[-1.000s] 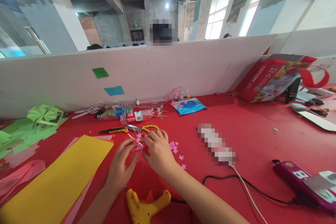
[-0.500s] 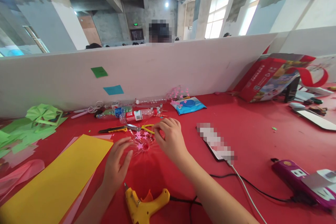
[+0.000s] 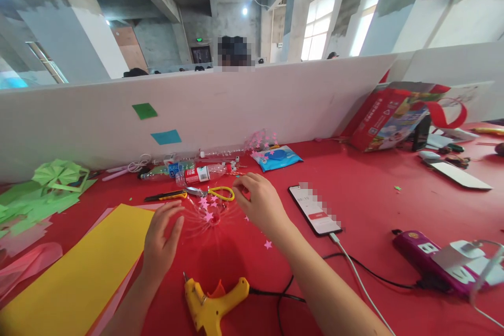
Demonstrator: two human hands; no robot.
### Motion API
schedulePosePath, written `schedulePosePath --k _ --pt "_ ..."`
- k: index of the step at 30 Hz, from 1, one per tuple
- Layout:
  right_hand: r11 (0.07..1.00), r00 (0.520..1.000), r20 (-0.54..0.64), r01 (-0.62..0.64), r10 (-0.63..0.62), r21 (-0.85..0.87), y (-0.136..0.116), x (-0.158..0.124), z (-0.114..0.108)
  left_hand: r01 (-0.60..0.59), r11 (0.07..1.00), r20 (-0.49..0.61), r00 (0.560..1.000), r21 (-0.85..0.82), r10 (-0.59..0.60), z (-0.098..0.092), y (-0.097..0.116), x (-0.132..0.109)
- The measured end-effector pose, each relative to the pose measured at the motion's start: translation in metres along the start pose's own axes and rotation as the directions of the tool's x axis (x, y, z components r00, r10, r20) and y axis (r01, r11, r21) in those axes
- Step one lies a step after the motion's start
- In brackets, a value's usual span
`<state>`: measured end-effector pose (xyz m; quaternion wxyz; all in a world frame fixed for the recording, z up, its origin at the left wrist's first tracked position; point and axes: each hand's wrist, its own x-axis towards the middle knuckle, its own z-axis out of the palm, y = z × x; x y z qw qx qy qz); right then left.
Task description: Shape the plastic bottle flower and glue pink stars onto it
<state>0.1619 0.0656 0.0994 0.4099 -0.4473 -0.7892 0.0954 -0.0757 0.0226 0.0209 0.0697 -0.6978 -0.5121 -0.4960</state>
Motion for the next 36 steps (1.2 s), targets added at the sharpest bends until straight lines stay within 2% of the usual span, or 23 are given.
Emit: schedulePosePath --k 3,6,11,14,16,22,27,33,36 --pt "0.992 0.991 0.124 -0.044 0.059 -0.117 0.007 -0.005 -0.004 0.065 0.997 -0.028 0.997 -0.046 -0.066 -0.006 -0.004 0.007" --pt "0.950 0.953 0.253 -0.083 0.164 -0.302 0.022 -0.012 -0.005 0.142 0.986 -0.021 0.989 -0.093 -0.144 -0.012 -0.002 0.013" --pt "0.895 0.900 0.327 -0.130 0.286 -0.426 0.057 -0.032 0.009 0.236 0.952 0.057 0.972 -0.194 -0.229 -0.018 0.011 0.013" --pt "0.882 0.895 0.335 -0.120 0.295 -0.456 0.066 -0.046 0.025 0.252 0.944 0.078 0.968 -0.214 -0.240 -0.015 0.019 0.005" --pt "0.880 0.899 0.337 -0.099 0.279 -0.465 0.067 -0.054 0.035 0.241 0.951 0.053 0.971 -0.196 -0.235 -0.012 0.021 -0.001" --pt "0.886 0.914 0.337 -0.048 0.225 -0.462 0.064 -0.062 0.053 0.204 0.974 -0.025 0.978 -0.099 -0.208 -0.010 0.006 -0.016" --pt "0.896 0.919 0.302 -0.105 0.254 -0.432 0.069 -0.061 0.058 0.234 0.966 -0.003 0.972 -0.115 -0.236 -0.011 0.001 -0.019" --pt "0.921 0.905 0.302 -0.192 0.300 -0.340 0.074 -0.059 0.054 0.093 0.992 0.020 0.996 -0.085 -0.091 -0.010 0.017 -0.018" --pt "0.921 0.899 0.295 -0.229 0.325 -0.315 0.074 -0.059 0.051 0.065 0.994 0.028 0.998 -0.089 -0.062 -0.010 0.022 -0.020"
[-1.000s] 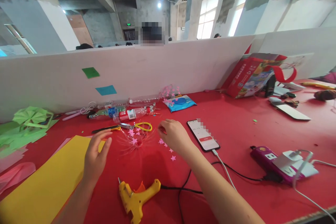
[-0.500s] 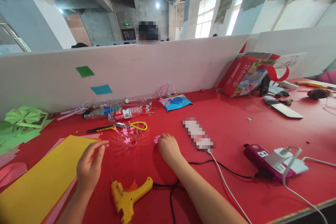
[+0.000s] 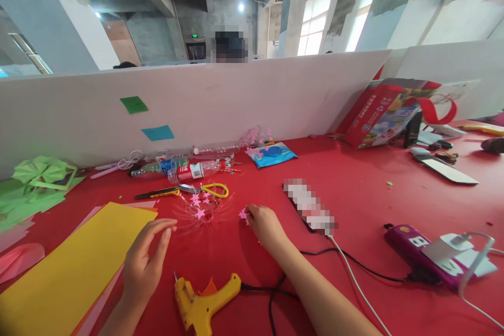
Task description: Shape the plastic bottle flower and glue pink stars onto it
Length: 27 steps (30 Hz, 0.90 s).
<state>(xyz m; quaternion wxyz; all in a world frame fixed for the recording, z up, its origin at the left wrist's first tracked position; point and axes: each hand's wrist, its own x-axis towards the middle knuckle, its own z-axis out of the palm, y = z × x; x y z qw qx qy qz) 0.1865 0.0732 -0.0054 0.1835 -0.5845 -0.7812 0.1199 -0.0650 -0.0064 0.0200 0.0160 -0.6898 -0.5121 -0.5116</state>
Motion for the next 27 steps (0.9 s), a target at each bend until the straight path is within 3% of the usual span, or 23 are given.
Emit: schedulePosePath --k 4,12,16,18,20,22,25,27 --pt "1.000 0.999 -0.046 -0.008 0.009 0.023 0.002 -0.001 0.001 -0.011 1.000 0.002 1.000 -0.007 0.011 0.000 0.002 -0.003" --pt "0.989 0.964 -0.263 0.065 -0.028 0.134 0.006 0.003 0.003 -0.001 1.000 0.000 1.000 -0.031 0.001 0.005 0.004 -0.002" --pt "0.966 0.927 -0.372 0.136 -0.046 0.220 -0.014 -0.009 -0.012 -0.038 0.997 -0.006 0.999 -0.072 0.037 0.001 0.017 -0.004" --pt "0.902 0.891 -0.441 0.273 -0.106 0.334 -0.033 -0.022 -0.017 -0.082 0.992 0.009 0.997 -0.098 0.083 -0.002 0.027 -0.006" --pt "0.795 0.862 -0.457 0.429 -0.219 0.429 -0.051 -0.035 -0.018 -0.136 0.983 0.069 0.987 -0.120 0.145 -0.002 0.037 -0.008" --pt "0.695 0.844 -0.431 0.517 -0.318 0.500 -0.066 -0.046 -0.014 -0.113 0.980 0.184 0.972 -0.164 0.143 0.000 0.043 -0.011" --pt "0.616 0.815 -0.453 0.574 -0.362 0.540 -0.077 -0.054 -0.007 0.014 0.973 0.319 0.946 -0.231 0.063 0.007 0.047 -0.014" --pt "0.607 0.759 -0.525 0.637 -0.386 0.475 -0.078 -0.055 -0.005 0.136 0.945 0.372 0.928 -0.296 -0.017 0.010 0.047 -0.014"
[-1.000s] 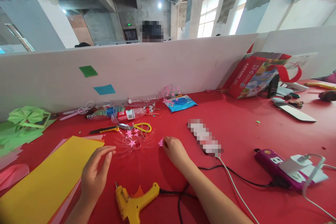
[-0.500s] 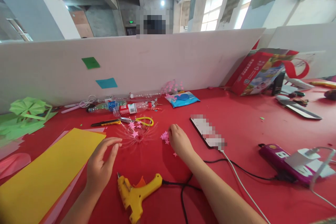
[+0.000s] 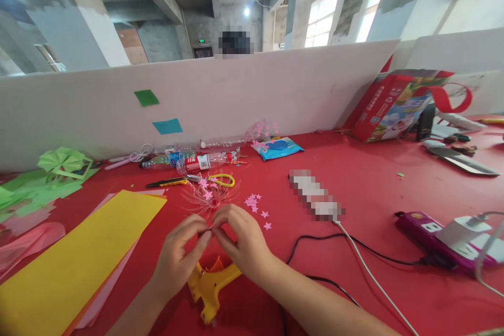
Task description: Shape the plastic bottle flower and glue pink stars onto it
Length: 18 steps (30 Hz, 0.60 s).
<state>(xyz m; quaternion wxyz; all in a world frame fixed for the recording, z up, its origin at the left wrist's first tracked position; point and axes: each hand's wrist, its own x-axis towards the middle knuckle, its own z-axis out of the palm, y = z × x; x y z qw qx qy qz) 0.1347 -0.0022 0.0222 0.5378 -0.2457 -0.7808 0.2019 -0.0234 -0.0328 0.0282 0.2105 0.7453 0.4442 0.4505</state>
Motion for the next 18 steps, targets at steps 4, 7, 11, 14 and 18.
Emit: schedulePosePath --k 4,7,11,14,18 --pt "0.980 0.987 0.002 0.161 -0.161 -0.121 0.002 -0.001 -0.002 0.185 0.944 0.055 0.983 -0.274 -0.176 0.000 0.001 0.002" --pt "0.963 0.971 0.066 0.236 -0.230 -0.128 0.003 -0.002 -0.005 0.207 0.920 0.060 0.978 -0.332 -0.198 -0.001 0.003 0.002" --pt "0.937 0.946 0.134 0.315 -0.296 -0.152 0.003 -0.001 -0.007 0.178 0.927 0.042 0.984 -0.329 -0.174 -0.001 0.003 0.003" --pt "0.945 0.949 0.142 0.300 -0.282 -0.131 0.004 0.000 -0.007 0.180 0.941 0.039 0.984 -0.288 -0.176 -0.001 -0.001 0.004" --pt "0.990 0.993 0.044 0.116 -0.113 -0.077 0.008 -0.002 -0.002 0.134 0.979 -0.001 0.991 -0.155 -0.136 0.001 -0.008 0.004"
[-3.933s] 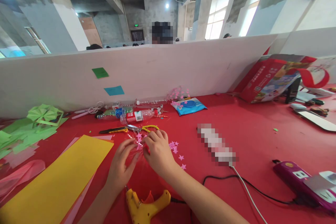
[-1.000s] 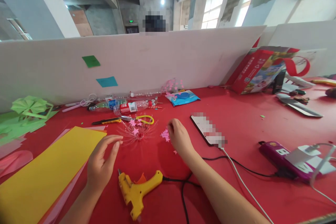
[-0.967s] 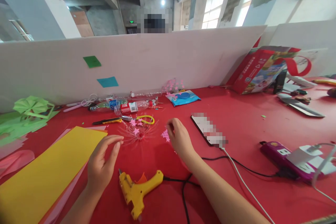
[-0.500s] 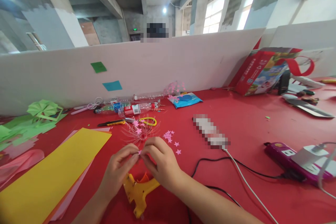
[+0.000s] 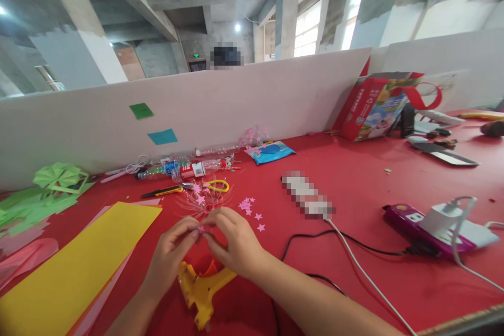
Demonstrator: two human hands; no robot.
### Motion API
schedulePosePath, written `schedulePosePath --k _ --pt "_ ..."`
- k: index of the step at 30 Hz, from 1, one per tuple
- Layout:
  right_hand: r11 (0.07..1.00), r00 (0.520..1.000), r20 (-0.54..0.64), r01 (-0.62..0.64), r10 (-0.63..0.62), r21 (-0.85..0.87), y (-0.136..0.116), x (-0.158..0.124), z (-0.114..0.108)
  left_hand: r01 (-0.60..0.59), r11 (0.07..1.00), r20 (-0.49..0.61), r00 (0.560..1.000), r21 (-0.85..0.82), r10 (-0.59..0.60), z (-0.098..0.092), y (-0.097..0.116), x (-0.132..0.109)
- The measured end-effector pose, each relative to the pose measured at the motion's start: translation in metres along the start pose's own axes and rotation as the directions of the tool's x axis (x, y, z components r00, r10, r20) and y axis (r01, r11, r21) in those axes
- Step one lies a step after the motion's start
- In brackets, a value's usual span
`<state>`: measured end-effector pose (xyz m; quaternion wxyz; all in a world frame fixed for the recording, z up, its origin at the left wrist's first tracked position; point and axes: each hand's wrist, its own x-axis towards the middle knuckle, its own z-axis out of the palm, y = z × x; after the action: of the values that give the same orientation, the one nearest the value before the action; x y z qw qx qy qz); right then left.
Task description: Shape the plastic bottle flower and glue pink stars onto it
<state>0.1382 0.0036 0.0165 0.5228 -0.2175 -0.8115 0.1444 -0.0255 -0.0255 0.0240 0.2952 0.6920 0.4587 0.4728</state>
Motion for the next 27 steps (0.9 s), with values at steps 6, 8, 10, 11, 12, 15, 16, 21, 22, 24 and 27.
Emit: schedulePosePath --k 6,8,10,11,12,15,16,21,22,24,27 --pt "0.995 0.994 -0.064 -0.093 0.091 -0.027 0.002 -0.002 0.007 -0.235 0.931 -0.006 0.969 0.279 0.246 0.002 -0.004 -0.002" --pt "0.998 0.995 -0.088 -0.044 0.039 -0.053 -0.001 -0.001 0.006 -0.257 0.915 -0.031 0.960 0.311 0.280 0.001 -0.002 -0.003" --pt "0.996 0.994 -0.103 0.012 -0.021 -0.092 -0.004 0.000 0.005 -0.244 0.924 -0.033 0.964 0.294 0.265 0.001 0.001 -0.005" --pt "0.993 0.993 -0.106 0.035 -0.047 -0.112 -0.006 0.000 0.005 -0.228 0.935 -0.024 0.970 0.271 0.243 0.002 0.002 -0.006" --pt "0.990 0.992 -0.104 0.056 -0.070 -0.129 -0.008 0.000 0.004 -0.209 0.948 -0.013 0.976 0.241 0.218 0.002 0.003 -0.006" --pt "0.984 0.990 -0.079 0.102 -0.115 -0.147 -0.012 -0.001 0.004 -0.153 0.978 0.002 0.988 0.144 0.154 0.004 0.007 -0.008" --pt "0.983 0.990 -0.067 0.111 -0.121 -0.143 -0.013 -0.001 0.004 -0.139 0.983 0.001 0.990 0.122 0.140 0.004 0.008 -0.008" --pt "0.992 0.993 -0.018 0.112 -0.113 -0.063 -0.016 0.001 -0.002 -0.132 0.978 -0.048 0.989 0.159 0.141 -0.005 0.010 -0.005" --pt "0.993 0.994 0.002 0.105 -0.105 -0.045 -0.017 0.002 -0.005 -0.129 0.975 -0.063 0.988 0.182 0.143 -0.010 0.009 -0.003" --pt "0.996 0.991 0.114 0.078 -0.074 -0.035 -0.019 0.003 -0.011 -0.085 0.976 -0.165 0.979 0.202 0.120 -0.022 0.006 0.001" --pt "0.976 0.846 0.529 0.164 -0.065 -0.143 -0.027 0.005 -0.018 0.004 0.985 -0.350 0.935 0.175 0.058 -0.041 0.004 0.010"
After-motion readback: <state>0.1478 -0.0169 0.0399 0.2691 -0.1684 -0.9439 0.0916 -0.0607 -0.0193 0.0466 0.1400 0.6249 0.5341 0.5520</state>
